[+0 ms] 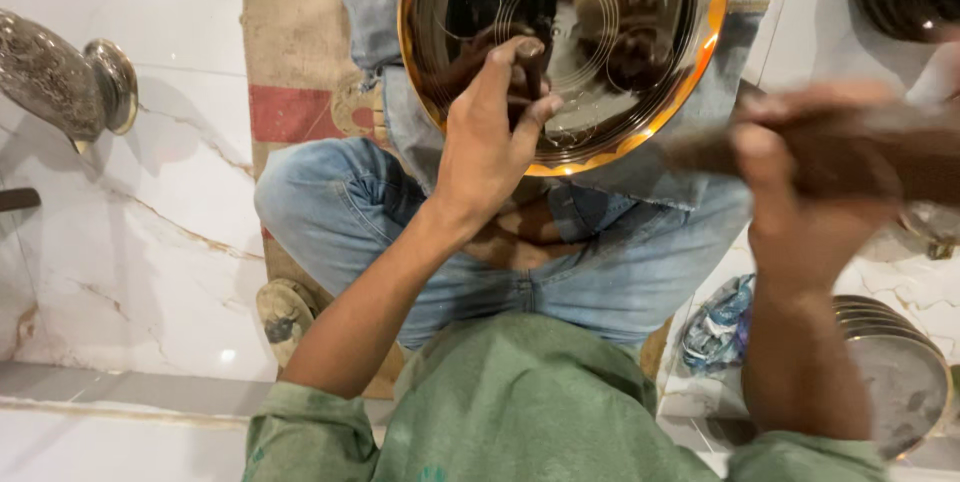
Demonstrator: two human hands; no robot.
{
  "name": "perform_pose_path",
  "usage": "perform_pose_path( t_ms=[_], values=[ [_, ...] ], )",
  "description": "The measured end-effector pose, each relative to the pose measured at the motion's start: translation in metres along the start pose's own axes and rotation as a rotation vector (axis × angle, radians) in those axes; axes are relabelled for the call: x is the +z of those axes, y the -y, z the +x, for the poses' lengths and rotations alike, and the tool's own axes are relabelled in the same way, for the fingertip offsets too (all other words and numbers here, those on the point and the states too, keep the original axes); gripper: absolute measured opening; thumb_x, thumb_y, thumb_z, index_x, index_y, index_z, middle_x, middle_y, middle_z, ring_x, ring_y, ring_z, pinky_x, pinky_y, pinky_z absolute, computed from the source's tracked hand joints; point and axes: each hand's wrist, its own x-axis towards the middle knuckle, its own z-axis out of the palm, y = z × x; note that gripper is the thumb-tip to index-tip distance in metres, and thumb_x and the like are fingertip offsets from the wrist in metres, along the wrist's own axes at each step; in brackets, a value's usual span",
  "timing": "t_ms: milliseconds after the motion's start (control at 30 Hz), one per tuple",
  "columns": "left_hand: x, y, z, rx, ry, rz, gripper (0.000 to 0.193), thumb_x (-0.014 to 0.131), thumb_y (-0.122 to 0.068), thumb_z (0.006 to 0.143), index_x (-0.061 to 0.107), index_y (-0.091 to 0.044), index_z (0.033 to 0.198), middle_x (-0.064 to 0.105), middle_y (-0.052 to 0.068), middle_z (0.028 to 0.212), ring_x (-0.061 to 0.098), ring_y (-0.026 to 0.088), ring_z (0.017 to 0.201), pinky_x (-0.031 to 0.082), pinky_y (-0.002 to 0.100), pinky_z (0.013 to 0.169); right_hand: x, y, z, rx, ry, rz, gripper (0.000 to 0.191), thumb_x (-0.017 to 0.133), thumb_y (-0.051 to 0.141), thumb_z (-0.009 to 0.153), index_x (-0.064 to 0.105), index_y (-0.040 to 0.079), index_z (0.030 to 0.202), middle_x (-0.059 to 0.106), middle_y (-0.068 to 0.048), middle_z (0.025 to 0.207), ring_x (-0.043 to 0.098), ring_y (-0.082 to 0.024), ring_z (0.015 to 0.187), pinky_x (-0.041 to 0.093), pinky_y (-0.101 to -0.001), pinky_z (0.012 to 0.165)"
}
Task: The person sits cross-legged on the floor with a decorative metal plate resting on a cloth cushion on their lap. They hold a punch against the plate's engraved pattern and strike it repeatedly with a wooden mallet, working around the design, and briefly wipe the plate with a cloth.
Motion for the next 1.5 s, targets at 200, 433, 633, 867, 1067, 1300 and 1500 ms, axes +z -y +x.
perform_pose_path(
  t_ms=[200,433,633,867,1067,1300,1500],
  values=[
    [0.004,0.007,0.001,0.034,-0.026,0.096,0.047,0.076,-0.003,0.099,0.050,-0.005,0.138,0.067,0.012,0.099,0.069,0.024,0.086,0.057,0.036,0.079,-0.024,0.031,0.047,0.027,0.299,-0.504,0.040,0.081,0.006,0.107,0.055,-0.009,0.132,0.068,-0.021,0.116,0.070,-0.026,0.104,0.057,-0.0366,0.098],
    [0.007,0.009,0.001,0.083,0.000,0.099,0.046,0.075,-0.004,0.099,0.051,-0.005,0.138,0.067,0.014,0.104,0.071,0.028,0.090,0.057,0.037,0.078,-0.024,0.017,0.078,-0.167,0.517,-0.914,0.062,0.088,0.013,0.084,0.062,0.002,0.139,0.070,-0.020,0.095,0.070,-0.033,0.079,0.057,-0.0417,0.069],
    [-0.004,0.016,0.024,0.236,0.275,0.117,0.048,0.074,-0.003,0.097,0.054,-0.006,0.140,0.068,0.017,0.111,0.070,0.035,0.101,0.055,0.042,0.084,-0.032,0.001,0.040,-0.088,0.390,-0.578,0.057,0.085,0.011,0.097,0.053,-0.003,0.142,0.069,-0.018,0.115,0.072,-0.034,0.099,0.058,-0.0408,0.086],
    [-0.001,0.017,0.060,0.476,0.676,0.151,0.056,0.076,-0.004,0.086,0.059,-0.004,0.139,0.070,0.016,0.103,0.069,0.038,0.098,0.055,0.047,0.086,-0.014,-0.025,-0.051,0.356,-0.099,-0.166,0.076,0.088,0.016,0.093,0.039,0.008,0.150,0.056,-0.022,0.124,0.068,-0.021,0.094,0.057,-0.0346,0.086],
    [0.002,0.011,0.073,0.505,0.931,0.087,0.054,0.076,-0.003,0.080,0.066,-0.012,0.132,0.074,0.014,0.110,0.071,0.035,0.096,0.057,0.044,0.078,0.011,-0.047,-0.129,0.630,-0.049,-0.486,0.060,0.083,0.012,0.093,0.053,0.001,0.143,0.069,-0.021,0.110,0.065,-0.033,0.093,0.057,-0.0402,0.088],
    [-0.017,0.008,0.044,0.287,0.418,0.023,0.052,0.077,-0.006,0.099,0.050,-0.012,0.143,0.069,0.012,0.116,0.073,0.029,0.104,0.059,0.038,0.088,0.005,-0.048,-0.133,0.211,-0.080,-0.461,0.081,0.088,-0.001,0.094,0.030,-0.001,0.150,0.054,-0.027,0.131,0.061,-0.038,0.118,0.049,-0.0437,0.107],
    [-0.019,0.019,0.029,0.259,0.330,0.146,0.055,0.077,-0.006,0.099,0.046,-0.008,0.145,0.065,0.016,0.117,0.069,0.035,0.102,0.055,0.042,0.085,-0.021,-0.030,-0.048,0.224,-0.004,-0.251,0.089,0.089,0.001,0.096,0.026,0.001,0.159,0.059,-0.013,0.120,0.061,-0.025,0.106,0.053,-0.0357,0.097]
  ],
)
